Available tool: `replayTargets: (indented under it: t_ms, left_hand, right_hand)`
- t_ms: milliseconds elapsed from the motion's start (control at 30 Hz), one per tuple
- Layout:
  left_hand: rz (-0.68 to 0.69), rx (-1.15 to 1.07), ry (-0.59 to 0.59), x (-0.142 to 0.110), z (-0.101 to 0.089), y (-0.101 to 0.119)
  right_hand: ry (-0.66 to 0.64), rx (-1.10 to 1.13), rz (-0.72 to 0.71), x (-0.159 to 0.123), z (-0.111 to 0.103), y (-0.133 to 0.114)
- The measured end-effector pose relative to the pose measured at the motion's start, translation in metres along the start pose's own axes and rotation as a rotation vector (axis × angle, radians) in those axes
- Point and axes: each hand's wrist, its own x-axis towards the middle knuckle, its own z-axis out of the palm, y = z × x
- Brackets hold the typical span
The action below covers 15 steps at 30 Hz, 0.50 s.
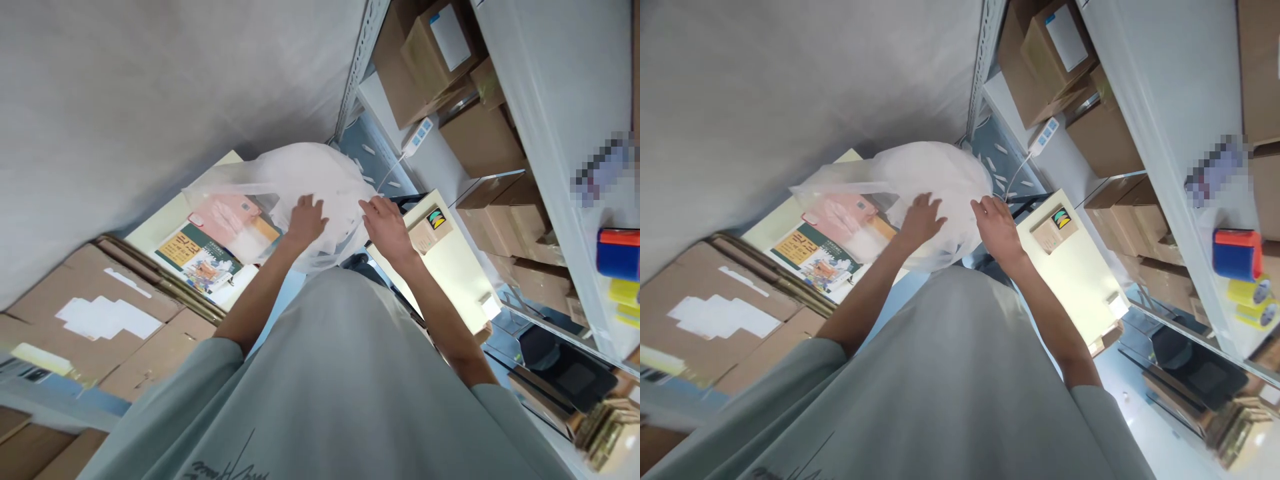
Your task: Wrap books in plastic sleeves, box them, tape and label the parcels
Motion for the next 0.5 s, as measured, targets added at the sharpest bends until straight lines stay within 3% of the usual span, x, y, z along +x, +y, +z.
replayTargets:
  t_ms: [67, 133, 200, 300, 500]
  left_hand:
    - [-0.187, 0.017, 0.048, 0.025, -0.003, -0.015]
    - [-0.365, 0.017, -0.006, 0.045, -0.005, -0.028]
    - [-0.429, -0.019, -0.078, 0.056, -0.004, -0.035]
    - [-0.347, -0.025, -0.120, 0.056, 0.010, -0.033]
    - [0.020, -0.126, -0.112, 0.035, 0.039, -0.009]
  right_hand:
    - [0.026, 0.026, 0.001, 0.001, 0.000, -0.001]
    - [0.053, 0.051, -0.008, 0.005, 0.001, -0.004]
    - [0.072, 0.063, -0.022, 0.011, 0.002, -0.010]
    - [0.080, 0.079, -0.042, 0.021, 0.003, -0.020]
    - [0.041, 0.132, -0.085, 0.034, 0.003, -0.030]
